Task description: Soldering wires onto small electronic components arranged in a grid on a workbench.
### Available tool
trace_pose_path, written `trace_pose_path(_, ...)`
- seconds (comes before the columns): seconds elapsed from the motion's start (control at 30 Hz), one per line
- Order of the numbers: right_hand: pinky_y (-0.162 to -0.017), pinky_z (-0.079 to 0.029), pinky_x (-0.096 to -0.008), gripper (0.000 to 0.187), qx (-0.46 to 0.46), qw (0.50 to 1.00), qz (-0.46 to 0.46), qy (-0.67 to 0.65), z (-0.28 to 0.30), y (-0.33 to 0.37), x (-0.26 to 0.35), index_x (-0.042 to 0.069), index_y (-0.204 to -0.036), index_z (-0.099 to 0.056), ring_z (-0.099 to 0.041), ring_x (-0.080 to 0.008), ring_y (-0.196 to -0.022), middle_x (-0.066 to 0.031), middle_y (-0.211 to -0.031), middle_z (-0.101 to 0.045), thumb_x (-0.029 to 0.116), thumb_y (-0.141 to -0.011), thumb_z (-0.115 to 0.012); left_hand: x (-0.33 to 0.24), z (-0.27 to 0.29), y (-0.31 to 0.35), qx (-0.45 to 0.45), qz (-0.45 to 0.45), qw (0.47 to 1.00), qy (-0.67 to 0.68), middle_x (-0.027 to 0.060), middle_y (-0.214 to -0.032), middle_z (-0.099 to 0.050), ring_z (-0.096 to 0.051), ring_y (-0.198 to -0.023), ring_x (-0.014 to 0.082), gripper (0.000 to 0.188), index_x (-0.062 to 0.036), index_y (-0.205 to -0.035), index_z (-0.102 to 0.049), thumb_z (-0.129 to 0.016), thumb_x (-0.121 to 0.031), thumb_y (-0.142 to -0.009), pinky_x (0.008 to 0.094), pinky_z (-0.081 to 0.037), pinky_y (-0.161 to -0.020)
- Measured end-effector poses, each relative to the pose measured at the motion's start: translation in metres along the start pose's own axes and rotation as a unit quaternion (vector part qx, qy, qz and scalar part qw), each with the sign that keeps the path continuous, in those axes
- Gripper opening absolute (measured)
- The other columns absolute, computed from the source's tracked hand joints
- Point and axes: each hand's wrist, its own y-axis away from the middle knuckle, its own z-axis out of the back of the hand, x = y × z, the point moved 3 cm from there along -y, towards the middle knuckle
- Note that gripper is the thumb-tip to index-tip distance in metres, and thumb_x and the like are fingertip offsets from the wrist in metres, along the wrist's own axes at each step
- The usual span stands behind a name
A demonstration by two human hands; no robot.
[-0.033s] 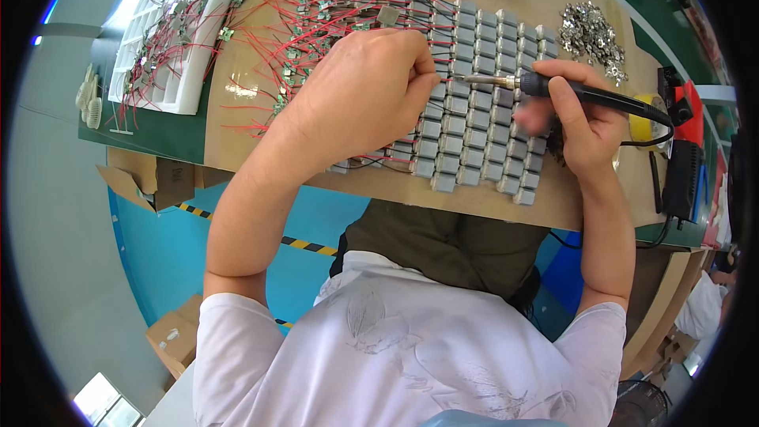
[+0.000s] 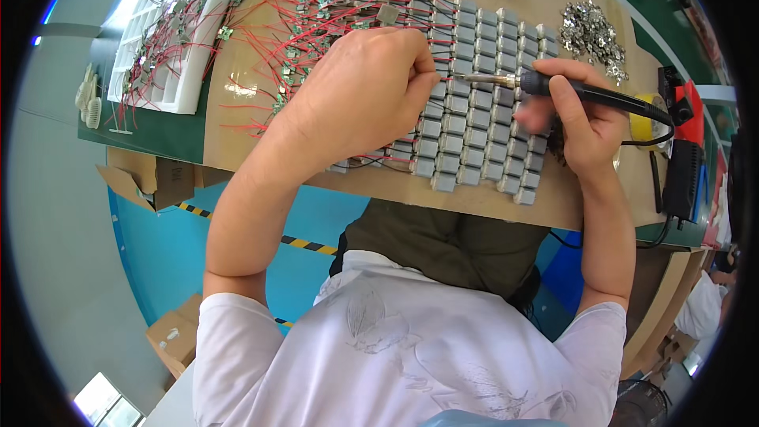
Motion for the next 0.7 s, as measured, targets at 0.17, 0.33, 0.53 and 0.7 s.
trace_pose_path(0.17,-0.060,-0.058,-0.0251,0.019,0.005,1.000,0.002,0.001,-0.0017,-0.0010,-0.0017,-0.005,-0.112,-0.068,-0.067,-0.0109,-0.060,-0.0082,-0.075,-0.069,0.007,-0.099,-0.062,0.0033,-0.0012,0.0012,-0.009,0.010,1.000,0.008,0.0113,-0.066,-0.064,-0.062,-0.059,0.0227,0.012,0.0026,-0.084,-0.064,-0.070,-0.007,-0.085,0.0340,-0.050,-0.060)
trace_pose_path(0.33,-0.060,-0.058,-0.0245,0.019,0.007,1.000,0.001,0.012,-0.0022,-0.0007,-0.0017,-0.005,-0.112,-0.068,-0.067,-0.0105,-0.061,-0.0080,-0.076,-0.069,0.007,-0.099,-0.062,0.0035,-0.0027,0.0008,-0.015,0.002,1.000,0.000,0.0113,-0.066,-0.064,-0.062,-0.059,0.0223,0.011,0.0028,-0.083,-0.064,-0.069,-0.007,-0.085,0.0339,-0.050,-0.059)
trace_pose_path(0.53,-0.060,-0.058,-0.0246,0.019,0.007,1.000,0.004,0.010,-0.0027,0.0000,-0.0020,-0.005,-0.112,-0.068,-0.066,-0.0102,-0.061,-0.0079,-0.077,-0.069,0.007,-0.099,-0.062,0.0041,-0.0028,0.0011,-0.018,-0.007,1.000,-0.005,0.0111,-0.066,-0.063,-0.061,-0.058,0.0228,0.011,0.0025,-0.083,-0.064,-0.069,-0.008,-0.085,0.0347,-0.049,-0.059)
trace_pose_path(0.7,-0.060,-0.058,-0.0245,0.019,0.005,1.000,0.003,0.010,-0.0017,0.0007,-0.0032,-0.005,-0.113,-0.068,-0.066,-0.0101,-0.061,-0.0080,-0.077,-0.069,0.007,-0.099,-0.062,0.0028,-0.0030,0.0009,-0.005,0.008,1.000,-0.007,0.0164,-0.072,-0.066,-0.064,-0.068,0.0320,0.011,0.0032,-0.083,-0.065,-0.066,-0.008,-0.085,0.0410,-0.052,-0.066)
